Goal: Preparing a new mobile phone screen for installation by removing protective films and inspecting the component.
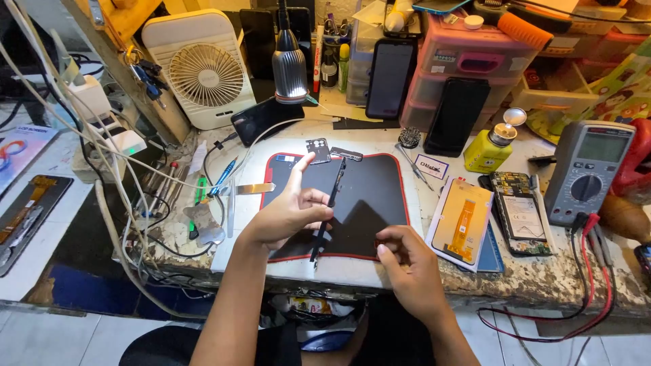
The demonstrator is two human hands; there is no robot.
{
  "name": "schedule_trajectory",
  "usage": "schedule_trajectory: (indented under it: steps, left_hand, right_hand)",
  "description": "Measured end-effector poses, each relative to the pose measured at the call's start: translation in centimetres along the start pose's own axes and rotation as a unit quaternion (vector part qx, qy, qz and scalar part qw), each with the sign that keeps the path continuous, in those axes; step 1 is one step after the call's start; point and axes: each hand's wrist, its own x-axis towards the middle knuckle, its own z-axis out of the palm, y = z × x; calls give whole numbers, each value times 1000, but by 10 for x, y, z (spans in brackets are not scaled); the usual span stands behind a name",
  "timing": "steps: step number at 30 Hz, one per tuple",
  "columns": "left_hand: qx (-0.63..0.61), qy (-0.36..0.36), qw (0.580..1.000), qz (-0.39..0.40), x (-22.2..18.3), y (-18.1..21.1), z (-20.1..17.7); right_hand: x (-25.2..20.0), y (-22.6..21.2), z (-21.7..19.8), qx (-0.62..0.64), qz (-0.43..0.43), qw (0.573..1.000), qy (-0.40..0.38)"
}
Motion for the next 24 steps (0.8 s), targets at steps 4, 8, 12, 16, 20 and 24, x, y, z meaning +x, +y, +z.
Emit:
schedule_trajectory:
  steps: [4,8,12,16,20,24]
  left_hand:
    - [-84,-30,996,27,9,-26,-21]
    - [-131,-29,991,29,13,-39,-30]
    - [-163,-32,985,45,14,-44,-32]
    - [-176,-20,983,42,15,-47,-35]
    - [-180,-26,983,39,15,-47,-38]
    - [-172,-15,985,31,16,-48,-37]
  right_hand:
    - [3,-16,24,-18,35,996,-82]
    - [-6,-15,56,-141,-73,983,-96]
    - [-16,1,89,-252,-220,942,31]
    - [-12,0,96,-261,-242,932,65]
    - [-10,2,93,-252,-223,940,61]
    - [-9,10,96,-296,-248,919,82]
